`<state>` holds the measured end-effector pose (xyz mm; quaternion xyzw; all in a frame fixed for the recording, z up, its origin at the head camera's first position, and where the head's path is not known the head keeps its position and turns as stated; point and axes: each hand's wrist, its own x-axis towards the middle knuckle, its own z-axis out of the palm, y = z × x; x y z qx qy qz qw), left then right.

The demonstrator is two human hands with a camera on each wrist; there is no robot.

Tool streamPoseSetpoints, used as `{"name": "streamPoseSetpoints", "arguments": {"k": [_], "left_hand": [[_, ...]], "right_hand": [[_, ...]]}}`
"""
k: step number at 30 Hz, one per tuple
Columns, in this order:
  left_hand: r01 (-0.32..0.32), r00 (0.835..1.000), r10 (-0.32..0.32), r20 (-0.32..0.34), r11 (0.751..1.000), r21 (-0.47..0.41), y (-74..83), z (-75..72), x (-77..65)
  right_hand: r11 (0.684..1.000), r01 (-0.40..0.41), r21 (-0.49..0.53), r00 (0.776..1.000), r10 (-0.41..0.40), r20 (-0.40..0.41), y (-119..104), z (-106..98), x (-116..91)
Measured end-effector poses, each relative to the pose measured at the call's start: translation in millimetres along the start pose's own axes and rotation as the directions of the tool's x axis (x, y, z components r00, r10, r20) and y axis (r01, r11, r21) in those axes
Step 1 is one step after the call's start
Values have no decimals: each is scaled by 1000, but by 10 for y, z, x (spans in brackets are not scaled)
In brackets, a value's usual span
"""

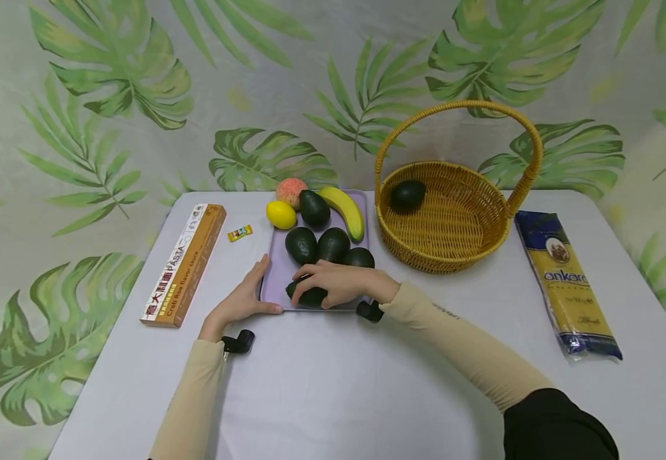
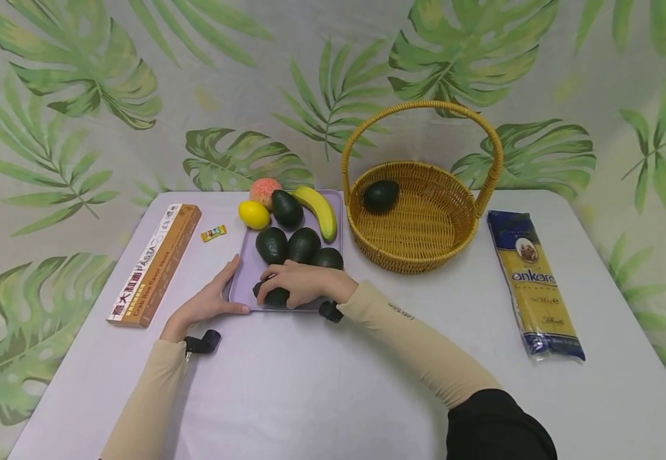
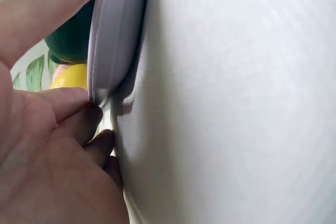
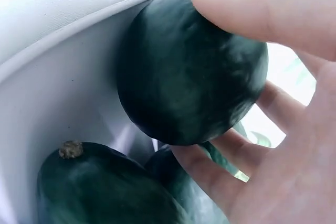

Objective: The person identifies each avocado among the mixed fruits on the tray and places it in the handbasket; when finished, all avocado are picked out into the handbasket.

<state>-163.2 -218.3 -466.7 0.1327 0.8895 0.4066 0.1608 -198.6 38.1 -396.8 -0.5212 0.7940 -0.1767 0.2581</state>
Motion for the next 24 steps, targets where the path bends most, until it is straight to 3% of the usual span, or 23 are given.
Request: {"name": "streamPoseSetpoints", "arguments": {"k": [6,11,15,20,24], "left_hand": [[0,1000,0,1,1000,-9,-2,9,5],[12,1000,-12,-3,1000,-4,-5,5,9],[7,1000,-7,-8,1000,-5,-18,5,12],[-21,1000,21,-21,1000,-21,-48,20,11],[-35,999,35,-26,999,-30,-64,27,15]], "right_hand": [[994,57,89,997,-52,-52,69,-32,-23],[968,133,214,988,-113,-104,150,-107,-97],[927,158,340,983,-116,-140,209,-181,-207],[849,196,491,975,-114,-193,286,-323,-421],[801,182,570,968,-43,-248,350,-465,-696]]}}
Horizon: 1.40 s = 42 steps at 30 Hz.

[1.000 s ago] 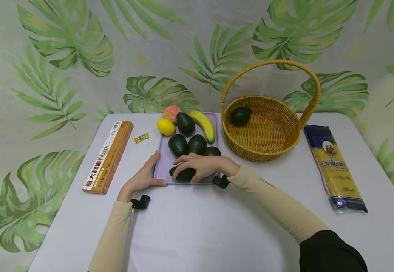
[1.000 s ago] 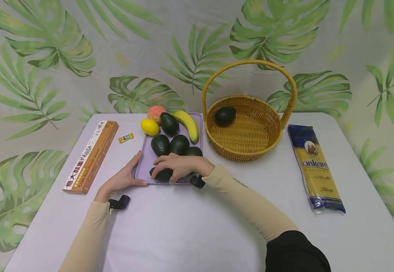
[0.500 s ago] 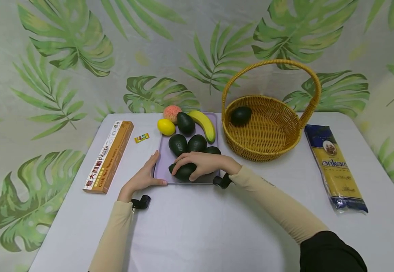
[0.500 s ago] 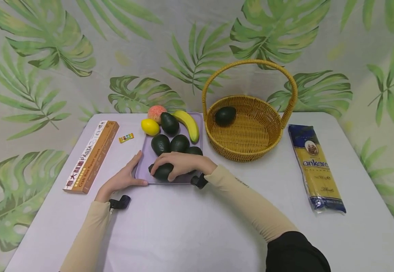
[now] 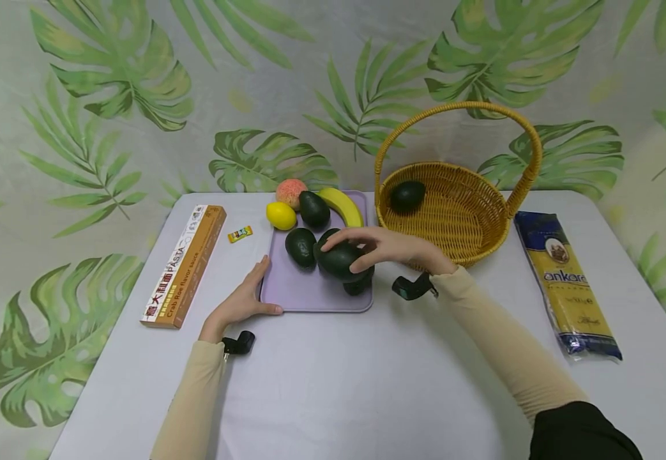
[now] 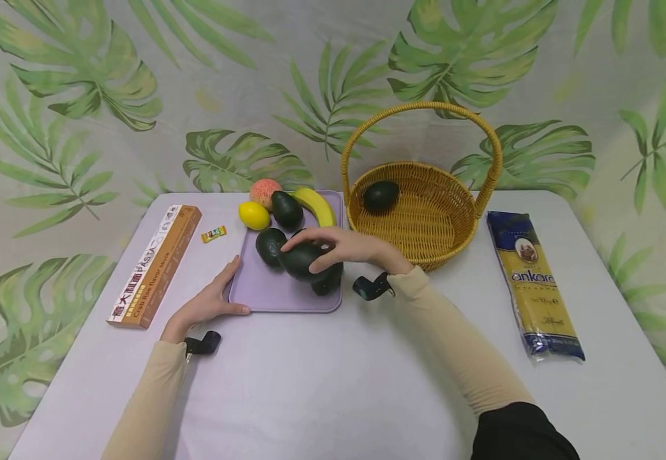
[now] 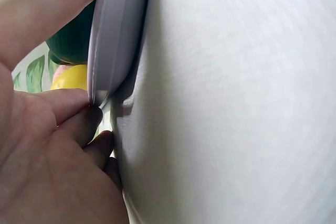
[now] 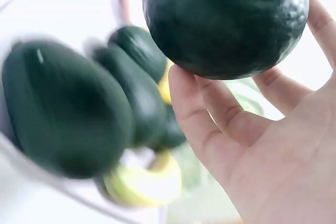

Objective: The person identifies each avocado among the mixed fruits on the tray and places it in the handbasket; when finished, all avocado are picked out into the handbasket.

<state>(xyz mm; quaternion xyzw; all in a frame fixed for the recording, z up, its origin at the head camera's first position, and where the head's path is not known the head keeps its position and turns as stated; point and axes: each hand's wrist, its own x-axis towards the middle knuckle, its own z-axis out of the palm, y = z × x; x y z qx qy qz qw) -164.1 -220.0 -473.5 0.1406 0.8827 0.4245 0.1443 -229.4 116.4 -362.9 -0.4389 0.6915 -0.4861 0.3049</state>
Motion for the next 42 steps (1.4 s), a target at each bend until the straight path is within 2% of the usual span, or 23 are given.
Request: {"name": "streamPoseSetpoints", "arguments": {"k": [4,7,13,19,22,26,31,37,42], "left_hand": [[20,1000,-20,8,1000,6,19,-1,5],[44,999,-44,13,999,15,37,-5,6],[52,998,-52,18,999,15,46,-9,0],[45,999,-45,18,999,2,50,-6,-7],[51,999,-51,19,999,3,53,-7,-7],[55,998,-55,20,998,10,55,-6,-5],[51,999,-51,15,999,14,37,-12,-11],[39,999,-39,15,999,8,28,-12,-11],[42,999,-42,15,999,12,41,-8,-8]], "right_hand": [[999,-47,26,991,50,-128,-37,-236,-298],[996,-71,62,970,84,-228,-20,-410,-528],[985,-34,169,905,102,-413,72,-703,-959],[952,52,301,839,122,-531,185,-918,-1229],[938,70,339,809,145,-569,225,-991,-1286],[932,26,362,765,215,-607,249,-1061,-1281],[929,-61,366,733,291,-615,281,-1149,-1199],[937,-136,321,699,320,-640,370,-1248,-1087],[928,-186,324,640,364,-676,508,-1309,-1032]]}}
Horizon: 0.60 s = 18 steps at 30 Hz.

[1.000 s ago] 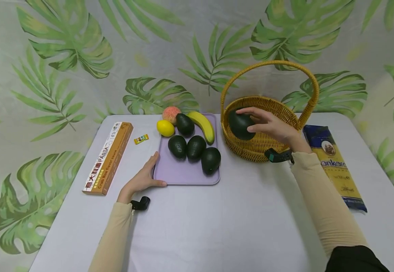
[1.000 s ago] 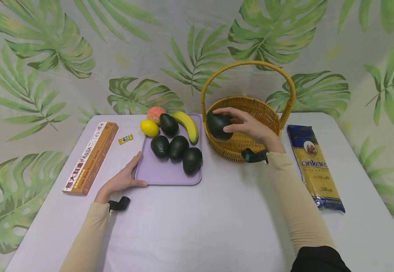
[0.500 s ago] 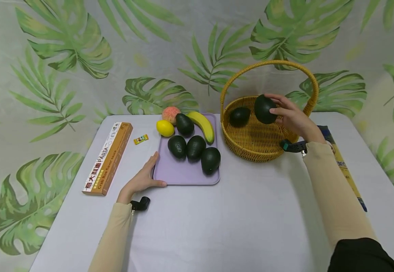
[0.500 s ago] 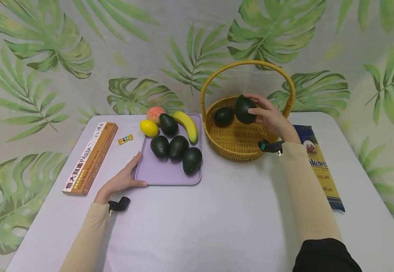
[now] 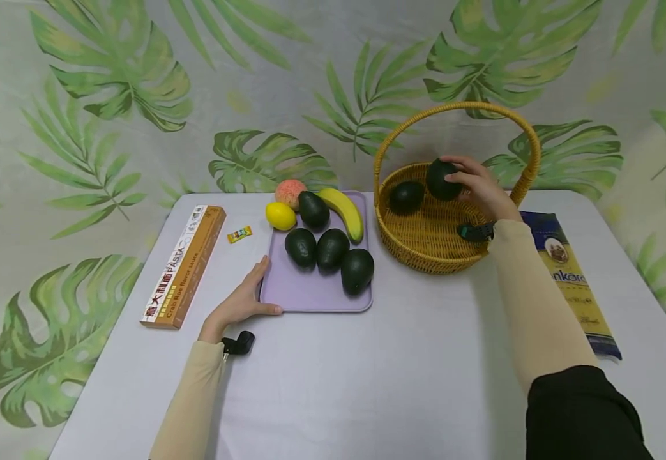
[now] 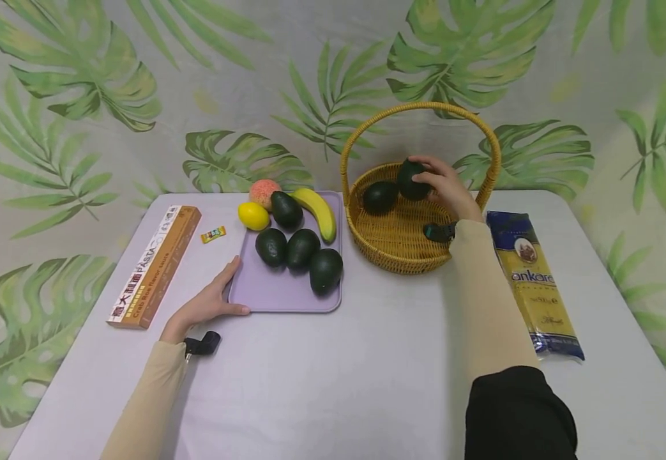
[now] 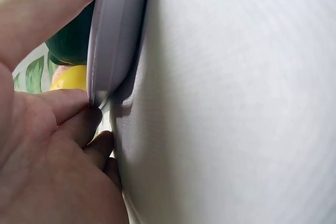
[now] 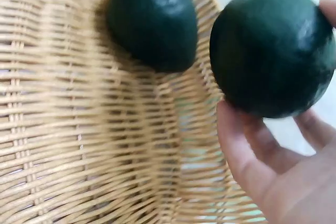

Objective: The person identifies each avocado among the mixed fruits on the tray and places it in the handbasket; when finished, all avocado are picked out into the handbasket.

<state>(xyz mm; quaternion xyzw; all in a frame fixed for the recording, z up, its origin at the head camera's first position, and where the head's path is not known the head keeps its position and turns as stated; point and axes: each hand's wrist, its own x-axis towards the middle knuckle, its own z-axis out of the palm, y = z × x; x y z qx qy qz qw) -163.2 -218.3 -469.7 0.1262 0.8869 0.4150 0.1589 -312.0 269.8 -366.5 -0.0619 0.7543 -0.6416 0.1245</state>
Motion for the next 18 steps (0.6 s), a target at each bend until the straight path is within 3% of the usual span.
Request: {"name": "streamPoseSetpoints", "arguments": {"k": [7,11,18], "left_hand": [[-3,1000,3,6,1000,0,21,-5,3],[-7,1000,7,2,1000,1,20,-9,1],[-5,1000,5,-1,1000,7,8,-8,0]], "right_hand": [[987,-113,-116,994,113,-12,142,-45,67],[982,-153,-112,988,152,-13,176,-16,96],[962,-228,-150,972,217,-86,171,98,108]]}}
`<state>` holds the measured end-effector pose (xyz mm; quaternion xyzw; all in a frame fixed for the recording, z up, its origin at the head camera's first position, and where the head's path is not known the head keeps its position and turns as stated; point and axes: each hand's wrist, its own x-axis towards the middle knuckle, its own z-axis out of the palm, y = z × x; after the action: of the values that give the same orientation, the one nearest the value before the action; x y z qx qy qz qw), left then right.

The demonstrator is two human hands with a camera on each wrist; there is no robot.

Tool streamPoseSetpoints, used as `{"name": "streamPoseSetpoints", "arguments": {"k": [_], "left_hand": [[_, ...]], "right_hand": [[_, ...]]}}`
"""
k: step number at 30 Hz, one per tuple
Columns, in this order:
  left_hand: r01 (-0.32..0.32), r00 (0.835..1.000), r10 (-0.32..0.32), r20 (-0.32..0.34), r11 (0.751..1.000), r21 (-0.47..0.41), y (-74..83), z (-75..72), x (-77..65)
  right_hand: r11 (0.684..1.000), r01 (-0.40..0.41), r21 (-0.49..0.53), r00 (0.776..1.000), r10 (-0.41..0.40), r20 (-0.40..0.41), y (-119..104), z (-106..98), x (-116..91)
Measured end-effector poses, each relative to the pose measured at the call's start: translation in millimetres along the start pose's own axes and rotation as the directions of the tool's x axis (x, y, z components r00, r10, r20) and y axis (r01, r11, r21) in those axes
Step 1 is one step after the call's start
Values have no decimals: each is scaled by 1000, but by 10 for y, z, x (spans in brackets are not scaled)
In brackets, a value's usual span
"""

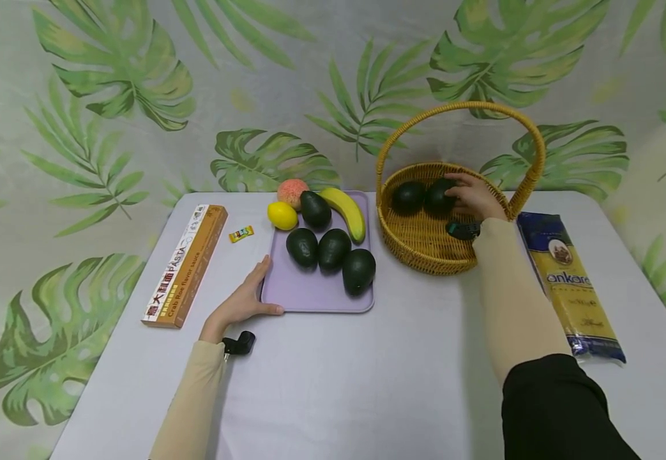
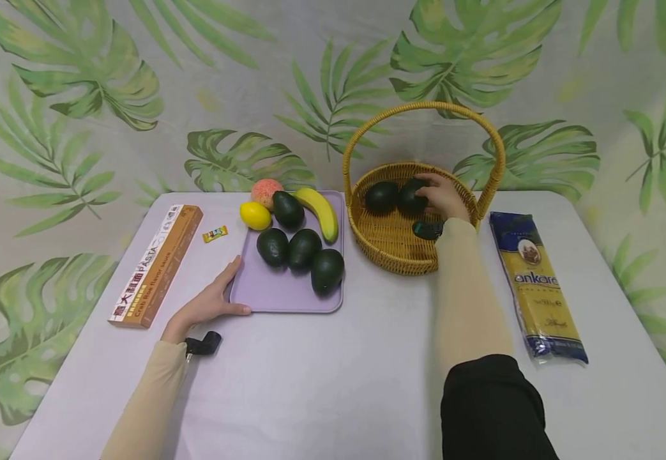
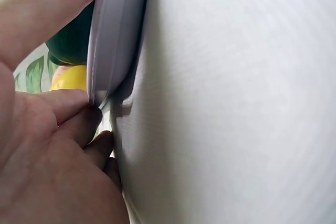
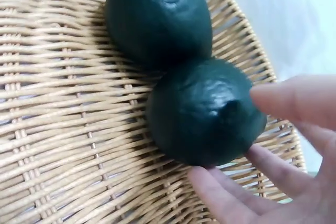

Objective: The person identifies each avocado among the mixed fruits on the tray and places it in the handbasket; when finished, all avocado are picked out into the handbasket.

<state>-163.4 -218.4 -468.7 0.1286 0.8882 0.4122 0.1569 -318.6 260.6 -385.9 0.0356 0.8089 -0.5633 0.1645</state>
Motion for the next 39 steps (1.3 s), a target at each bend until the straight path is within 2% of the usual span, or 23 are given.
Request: {"name": "streamPoseSetpoints", "arguments": {"k": [5,12,16,19,25,30,35,39], "left_hand": [[0,1000,0,0,1000,-6,-4,5,-2],[10,1000,-10,2,1000,-12,-4,-4,-13],[7,1000,-7,0,1000,-15,-6,-6,-19],[3,1000,-3,-1,1000,-17,-5,-2,-17],[1,1000,-1,0,1000,-11,-4,-6,-8],[1,1000,-1,-1,1000,-12,0,-1,-4],[11,1000,-12,-3,1000,-9,-12,9,3],[11,1000,-11,-3,1000,-9,-15,5,0]], "right_hand": [[996,10,-90,1000,-10,6,-2,9,-25],[979,86,-187,996,-82,32,-74,-33,-131],[979,115,-169,992,-105,67,-141,-60,-202],[982,148,-119,985,-135,107,-192,-66,-270],[965,259,-42,953,-248,174,-280,8,-530],[944,331,9,918,-324,227,-333,208,-774],[925,380,-8,880,-359,310,-305,456,-970],[925,380,-6,856,-350,380,-252,645,-1065]]}}
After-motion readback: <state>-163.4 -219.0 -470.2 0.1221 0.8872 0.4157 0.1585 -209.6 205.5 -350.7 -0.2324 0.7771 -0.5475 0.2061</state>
